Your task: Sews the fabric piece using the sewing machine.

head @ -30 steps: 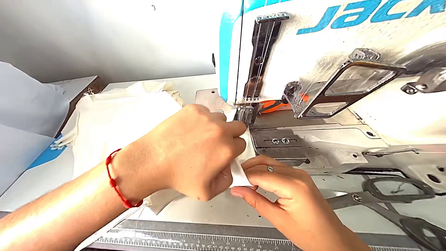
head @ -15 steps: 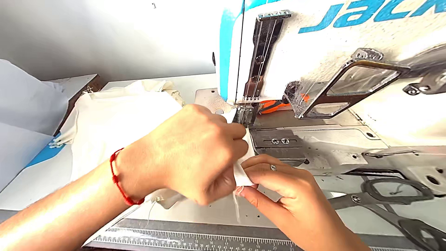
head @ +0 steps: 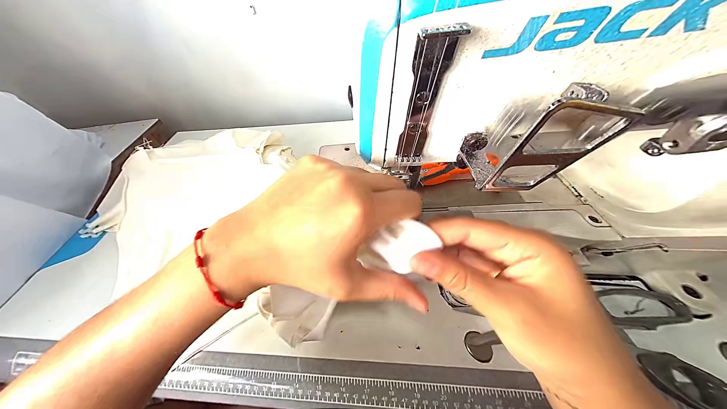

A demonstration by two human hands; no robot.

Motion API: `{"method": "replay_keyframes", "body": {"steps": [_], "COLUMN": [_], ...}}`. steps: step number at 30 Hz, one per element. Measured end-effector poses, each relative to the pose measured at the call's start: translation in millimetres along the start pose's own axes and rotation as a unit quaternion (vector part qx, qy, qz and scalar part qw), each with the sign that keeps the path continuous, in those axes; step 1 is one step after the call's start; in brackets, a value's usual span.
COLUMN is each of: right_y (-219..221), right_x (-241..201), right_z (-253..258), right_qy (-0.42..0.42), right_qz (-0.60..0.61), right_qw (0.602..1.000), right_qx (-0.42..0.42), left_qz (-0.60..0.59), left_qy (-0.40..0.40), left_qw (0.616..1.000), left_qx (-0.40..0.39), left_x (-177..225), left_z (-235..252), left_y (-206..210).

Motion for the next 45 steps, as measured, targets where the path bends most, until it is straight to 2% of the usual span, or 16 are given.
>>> {"method": "replay_keyframes", "body": {"steps": [2, 7, 9, 17, 26, 33, 36, 39, 42, 45], "right_y": [2.9, 14.6, 16.8, 15.2, 15.4, 14.2, -12.2, -44.7, -57.6, -55.9], "right_x": [-6.4, 15.1, 20.8, 32.6, 35.1, 38.0, 31.1, 31.0, 40.3, 38.9], "right_z": [-2.3, -55.8, -63.3, -35.7, -28.4, -20.3, -6.7, 31.0, 62.8, 74.4], "right_qy": [0.003, -0.066, -0.085, -0.134, -0.130, -0.141, -0.122, -0.059, 0.025, -0.041], "right_qz": [-0.017, -0.146, -0.178, -0.250, -0.285, -0.361, -0.450, -0.521, -0.541, -0.549], "right_qw": [1.000, 0.987, 0.980, 0.957, 0.947, 0.918, 0.881, 0.851, 0.838, 0.832], "right_qx": [0.021, -0.014, -0.007, 0.052, 0.067, 0.084, 0.078, 0.021, -0.076, -0.074], "left_qz": [0.039, 0.196, 0.223, 0.222, 0.227, 0.228, 0.225, 0.200, 0.158, 0.123], "left_qy": [-0.013, -0.028, -0.046, -0.076, -0.080, -0.089, -0.099, -0.158, -0.275, -0.358], "left_qw": [0.999, 0.980, 0.974, 0.972, 0.971, 0.969, 0.969, 0.967, 0.948, 0.925], "left_qx": [0.001, 0.001, 0.013, 0.015, 0.013, 0.003, 0.011, 0.021, -0.005, -0.033], "left_x": [1.7, 34.8, 40.4, 20.9, 13.2, 3.2, 4.3, -1.3, -42.2, -85.7], "left_z": [-5.4, -37.4, -44.4, -31.7, -28.4, -21.0, -21.9, -19.5, -10.0, 7.7], "left_y": [12.5, 32.6, 39.3, 39.6, 40.8, 46.7, 48.3, 50.0, 50.8, 53.5]}}
Point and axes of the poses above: each hand's wrist, its own z-axis towards the middle knuckle, its own y-axis out of the palm, x = y × z, the point moved 1 cm from there along z, towards the middle knuckle, and after that the axes turned 1 degree about x, right-handed, at the moved point
